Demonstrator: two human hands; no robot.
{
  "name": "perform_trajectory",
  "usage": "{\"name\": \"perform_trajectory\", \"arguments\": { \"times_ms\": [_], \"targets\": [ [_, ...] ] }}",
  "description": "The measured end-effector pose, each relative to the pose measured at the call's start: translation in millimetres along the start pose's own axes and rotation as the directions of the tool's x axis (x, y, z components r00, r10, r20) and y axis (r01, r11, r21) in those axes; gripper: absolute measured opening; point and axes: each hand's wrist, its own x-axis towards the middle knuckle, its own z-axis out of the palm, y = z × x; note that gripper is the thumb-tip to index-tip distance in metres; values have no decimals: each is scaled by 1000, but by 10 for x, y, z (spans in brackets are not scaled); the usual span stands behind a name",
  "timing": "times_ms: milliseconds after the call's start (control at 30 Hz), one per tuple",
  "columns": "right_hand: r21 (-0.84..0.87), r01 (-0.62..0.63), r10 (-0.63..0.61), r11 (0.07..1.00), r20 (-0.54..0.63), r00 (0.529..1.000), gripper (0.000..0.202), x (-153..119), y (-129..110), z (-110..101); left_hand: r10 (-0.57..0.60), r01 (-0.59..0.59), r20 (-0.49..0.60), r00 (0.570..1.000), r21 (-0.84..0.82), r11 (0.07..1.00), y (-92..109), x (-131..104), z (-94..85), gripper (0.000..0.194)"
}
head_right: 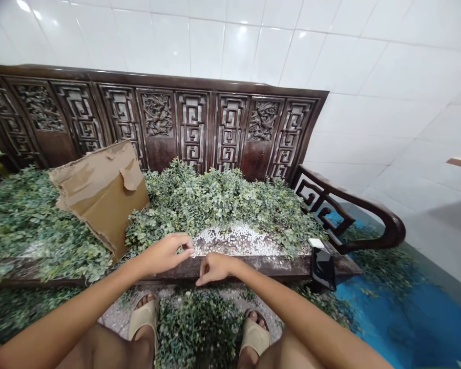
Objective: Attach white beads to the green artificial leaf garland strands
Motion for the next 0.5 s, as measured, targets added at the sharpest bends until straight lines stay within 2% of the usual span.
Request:
{"name": "perform_trajectory", "arguments": {
  "times_ms": [67,167,200,267,333,400,500],
  "targets": [
    [-150,-6,-10,989,-103,995,7,74,32,-46,-35,36,-25,999,31,999,-58,-5,-26,15],
    [-315,-33,-41,949,-225,973,16,167,63,-111,-95,99,-51,994,80,992,-180,-12,-85,15],
    [-357,-31,-54,934,-225,973,18,187,66,-102,-115,120,-54,992,95,988,-224,-15,-107,16],
    [-427,8,-78,904,-146,986,18,211,64,3,-152,157,-51,987,119,981,-307,-23,-144,17],
    [-482,82,-92,872,3,996,17,223,71,237,-181,184,-39,983,133,974,-371,-31,-167,18],
    [-539,141,-77,830,139,987,16,237,115,569,-200,201,-25,980,141,969,-409,-34,-173,19],
    [-644,160,-1,748,241,971,5,298,292,1092,-215,212,-3,977,151,965,-417,-20,-163,19]
  ]
}}
